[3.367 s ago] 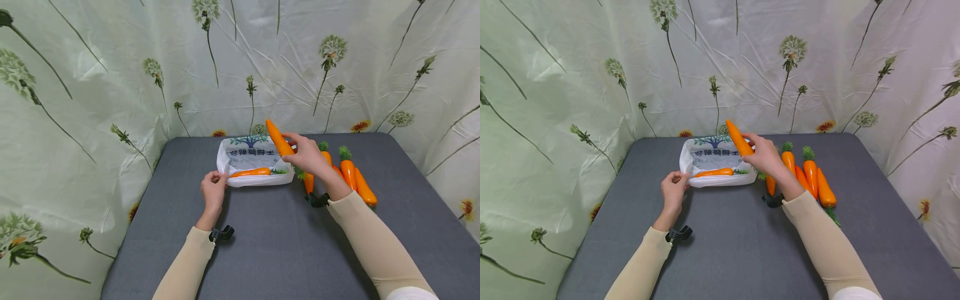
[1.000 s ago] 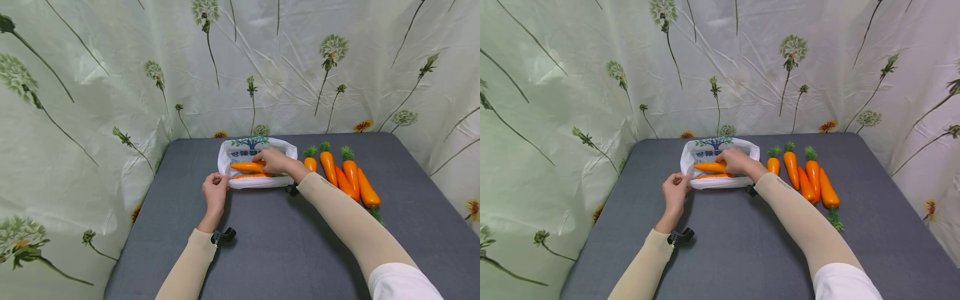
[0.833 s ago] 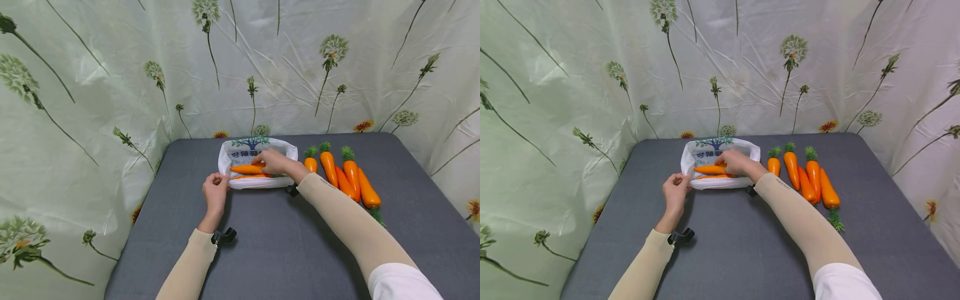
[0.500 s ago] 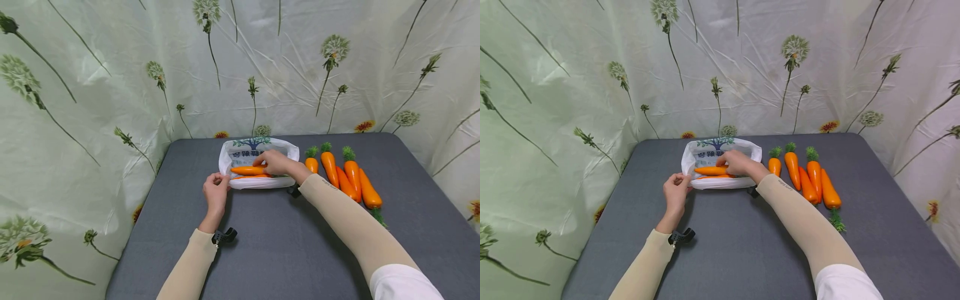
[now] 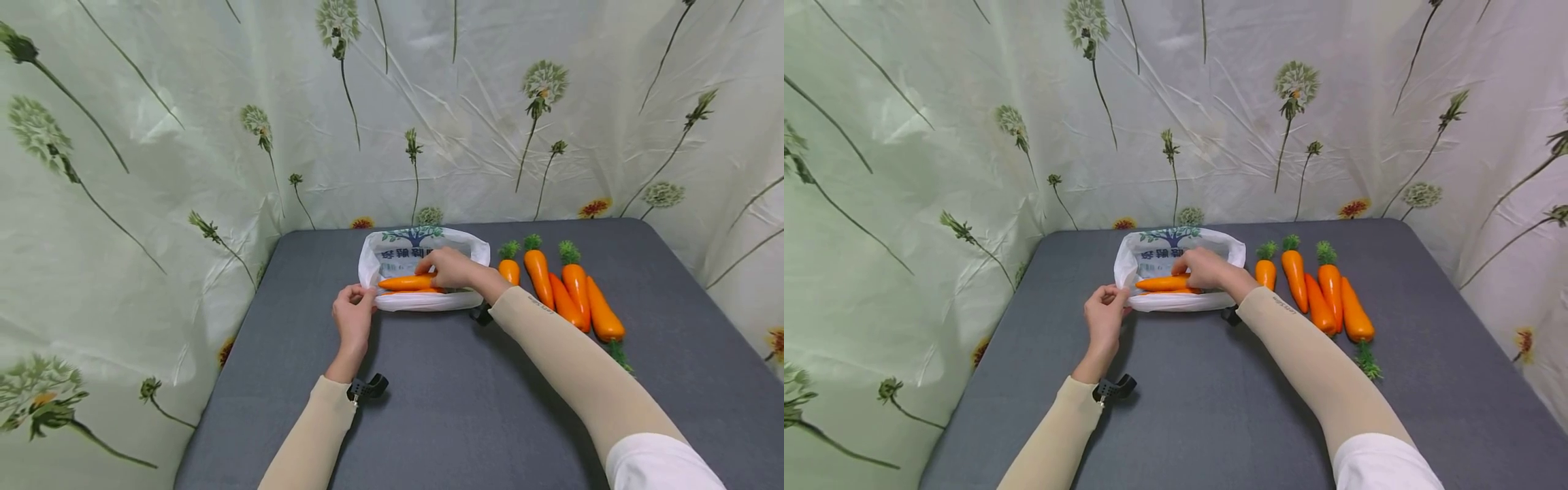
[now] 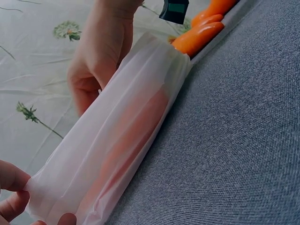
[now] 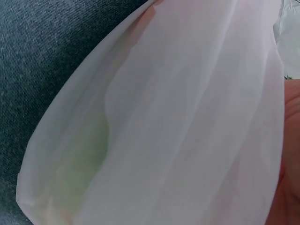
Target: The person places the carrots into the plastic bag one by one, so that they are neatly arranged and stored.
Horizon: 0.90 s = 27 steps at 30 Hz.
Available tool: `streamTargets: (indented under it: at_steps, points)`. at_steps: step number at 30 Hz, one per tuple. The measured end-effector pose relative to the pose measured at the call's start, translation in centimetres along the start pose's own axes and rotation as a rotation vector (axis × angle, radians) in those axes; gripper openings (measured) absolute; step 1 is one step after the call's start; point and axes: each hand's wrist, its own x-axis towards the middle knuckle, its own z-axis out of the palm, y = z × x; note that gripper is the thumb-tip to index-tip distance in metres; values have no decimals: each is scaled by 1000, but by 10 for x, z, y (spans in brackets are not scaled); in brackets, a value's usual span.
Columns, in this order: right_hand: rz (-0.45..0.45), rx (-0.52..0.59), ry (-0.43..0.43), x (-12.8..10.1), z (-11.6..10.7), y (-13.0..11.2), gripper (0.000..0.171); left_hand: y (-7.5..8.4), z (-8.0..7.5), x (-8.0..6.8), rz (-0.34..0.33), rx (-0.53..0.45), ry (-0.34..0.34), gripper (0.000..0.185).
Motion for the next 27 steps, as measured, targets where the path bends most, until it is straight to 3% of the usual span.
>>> streamTargets:
  at_steps: [10,21,27]
  points:
    - [5,33,15,-5,-8,-1,41,-4,0,-2,-11,2,-16,16]
    - [27,68,132,-29,-30,-11,39,-3,-1,-3,-12,8,-4,15]
    - [80,55,203,-48,-38,-16,40,-3,-1,-1,-12,9,-12,15]
